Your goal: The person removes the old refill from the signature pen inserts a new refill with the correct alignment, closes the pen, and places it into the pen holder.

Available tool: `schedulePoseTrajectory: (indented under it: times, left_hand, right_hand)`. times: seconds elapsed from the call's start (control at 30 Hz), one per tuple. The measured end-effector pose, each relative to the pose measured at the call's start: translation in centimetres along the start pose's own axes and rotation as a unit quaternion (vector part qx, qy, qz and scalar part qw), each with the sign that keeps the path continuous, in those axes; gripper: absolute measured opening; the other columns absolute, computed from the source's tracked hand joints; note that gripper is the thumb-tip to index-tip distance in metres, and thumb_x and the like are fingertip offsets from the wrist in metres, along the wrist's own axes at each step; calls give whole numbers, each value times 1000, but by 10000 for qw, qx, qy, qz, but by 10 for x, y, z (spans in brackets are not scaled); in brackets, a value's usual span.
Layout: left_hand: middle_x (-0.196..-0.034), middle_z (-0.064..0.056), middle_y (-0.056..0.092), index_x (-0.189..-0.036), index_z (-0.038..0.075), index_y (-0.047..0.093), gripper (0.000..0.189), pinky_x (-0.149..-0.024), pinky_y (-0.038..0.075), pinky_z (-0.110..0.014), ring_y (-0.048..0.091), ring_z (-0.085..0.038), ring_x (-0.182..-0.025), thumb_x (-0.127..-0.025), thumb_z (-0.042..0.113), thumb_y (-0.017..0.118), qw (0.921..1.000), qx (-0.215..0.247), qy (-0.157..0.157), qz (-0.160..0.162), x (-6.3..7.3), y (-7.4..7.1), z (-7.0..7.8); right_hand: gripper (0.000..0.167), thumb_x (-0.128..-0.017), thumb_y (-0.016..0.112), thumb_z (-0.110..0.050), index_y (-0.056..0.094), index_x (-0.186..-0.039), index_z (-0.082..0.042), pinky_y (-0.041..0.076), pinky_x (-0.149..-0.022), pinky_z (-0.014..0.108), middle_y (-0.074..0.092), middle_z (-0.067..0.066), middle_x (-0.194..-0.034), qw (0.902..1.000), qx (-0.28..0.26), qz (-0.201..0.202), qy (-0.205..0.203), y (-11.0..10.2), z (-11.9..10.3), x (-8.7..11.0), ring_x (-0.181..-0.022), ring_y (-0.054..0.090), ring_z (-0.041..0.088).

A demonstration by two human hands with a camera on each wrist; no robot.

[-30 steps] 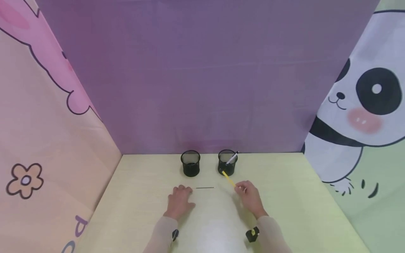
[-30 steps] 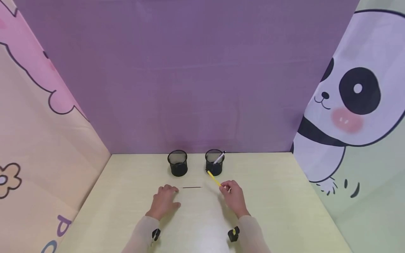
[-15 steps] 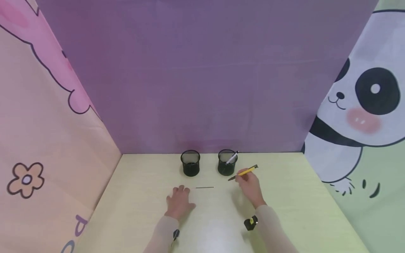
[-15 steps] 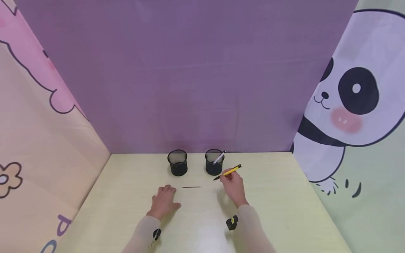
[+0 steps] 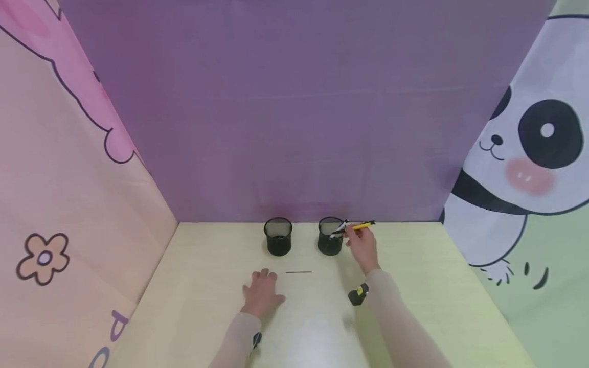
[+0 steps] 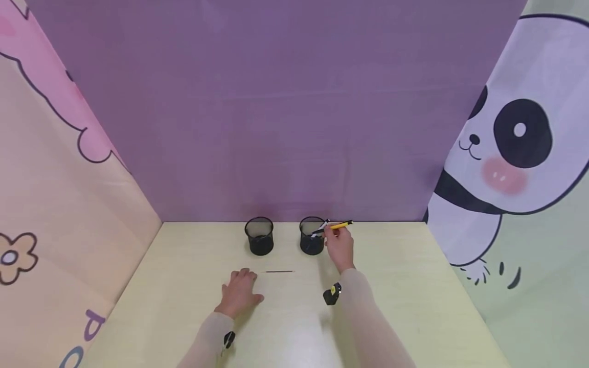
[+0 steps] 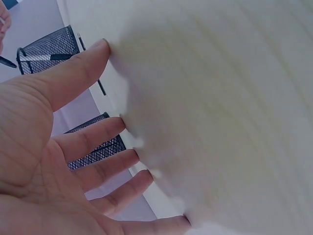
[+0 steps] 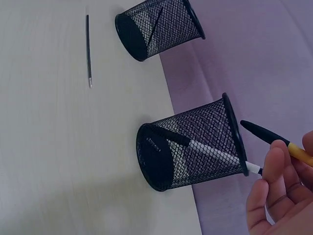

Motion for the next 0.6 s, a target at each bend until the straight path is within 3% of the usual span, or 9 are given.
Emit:
schedulePoseTrajectory:
  times: [0.13,0.3,0.6]
  left_hand:
    - [-142,-19,56,-126,5,65,59,-99,37,-79,47,-41,-130,-79,32,87,10000,58,-44,-20,0,0,0]
    - [-142,-18,57,-127,5,66,59,-99,37,-79,48,-41,-130,-79,31,87,10000,46,-40,-4,-1,0,1]
    - [-142,-19,56,-127,5,66,58,-101,36,-79,47,-41,-131,-79,31,87,9999,77,-78,-34,-3,3,1]
  right_hand:
    - [30,-107,52,-26,63,-122,-3,51,-69,25,69,17,-106,9999,-80,-73,-4,6,0,-6,-84,65,30]
    - [26,-105,53,-21,64,-115,0,50,-67,26,69,13,-96,9997,-124,-230,23,13,5,-13,-76,62,22]
    - [31,-107,50,-31,61,-112,-2,44,-66,28,67,7,-93,9981,197,-408,410,17,18,-18,-72,59,15]
Point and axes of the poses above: each hand's wrist, its own x-axis away from the middle knuckle, its own y-axis out of the palm, z = x × y, the point moved 9 cm from there along -x, towards the middle knuckle
